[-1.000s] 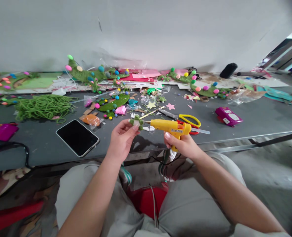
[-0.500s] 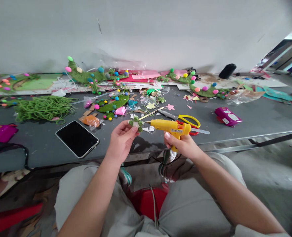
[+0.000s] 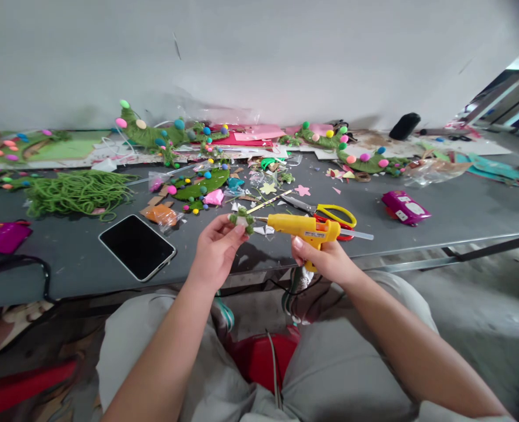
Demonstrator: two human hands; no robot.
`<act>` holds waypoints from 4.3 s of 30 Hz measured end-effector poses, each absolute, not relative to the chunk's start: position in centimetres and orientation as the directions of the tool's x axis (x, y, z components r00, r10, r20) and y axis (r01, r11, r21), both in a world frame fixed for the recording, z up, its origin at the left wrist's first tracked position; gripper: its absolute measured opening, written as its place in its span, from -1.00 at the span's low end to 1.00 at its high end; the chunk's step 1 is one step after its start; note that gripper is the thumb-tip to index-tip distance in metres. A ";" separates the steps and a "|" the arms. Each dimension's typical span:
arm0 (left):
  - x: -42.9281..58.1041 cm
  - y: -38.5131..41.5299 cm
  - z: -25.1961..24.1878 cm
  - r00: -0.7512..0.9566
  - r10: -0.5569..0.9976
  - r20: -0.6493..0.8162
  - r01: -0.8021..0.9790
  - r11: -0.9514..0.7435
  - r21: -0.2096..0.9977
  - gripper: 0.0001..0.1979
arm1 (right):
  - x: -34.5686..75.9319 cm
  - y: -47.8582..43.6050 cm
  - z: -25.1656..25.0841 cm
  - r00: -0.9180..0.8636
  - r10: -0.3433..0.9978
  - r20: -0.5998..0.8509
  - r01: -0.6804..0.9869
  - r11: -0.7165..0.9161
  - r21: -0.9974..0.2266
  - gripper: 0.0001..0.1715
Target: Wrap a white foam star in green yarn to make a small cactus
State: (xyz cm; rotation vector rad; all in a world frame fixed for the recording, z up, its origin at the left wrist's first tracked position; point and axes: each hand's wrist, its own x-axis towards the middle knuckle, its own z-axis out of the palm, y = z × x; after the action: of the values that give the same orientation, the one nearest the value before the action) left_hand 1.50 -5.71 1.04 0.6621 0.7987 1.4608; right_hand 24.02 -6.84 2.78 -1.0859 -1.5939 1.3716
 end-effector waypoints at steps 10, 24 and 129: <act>1.4 -5.7 1.0 -0.053 0.995 -0.080 -0.613 0.031 0.789 -0.67 | 24.1 -6.8 2.5 -0.348 0.937 0.017 0.131 0.067 -0.989 -0.40; 1.5 -5.7 0.8 -0.063 0.996 -0.069 -0.598 0.018 0.802 -0.68 | 24.0 -6.9 2.6 -0.360 0.932 0.024 0.116 0.070 -0.991 -0.41; 1.5 -5.6 -0.3 -0.187 0.981 0.055 -0.335 -0.116 0.935 -0.72 | 26.2 -4.8 2.8 -0.222 0.959 0.177 0.816 0.282 -0.505 -0.51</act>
State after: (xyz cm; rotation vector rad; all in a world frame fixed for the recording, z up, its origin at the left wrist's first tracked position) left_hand 1.47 -5.57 -0.32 0.9152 1.0212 1.5474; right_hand 26.21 -4.78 2.85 -1.5907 -2.1056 0.4237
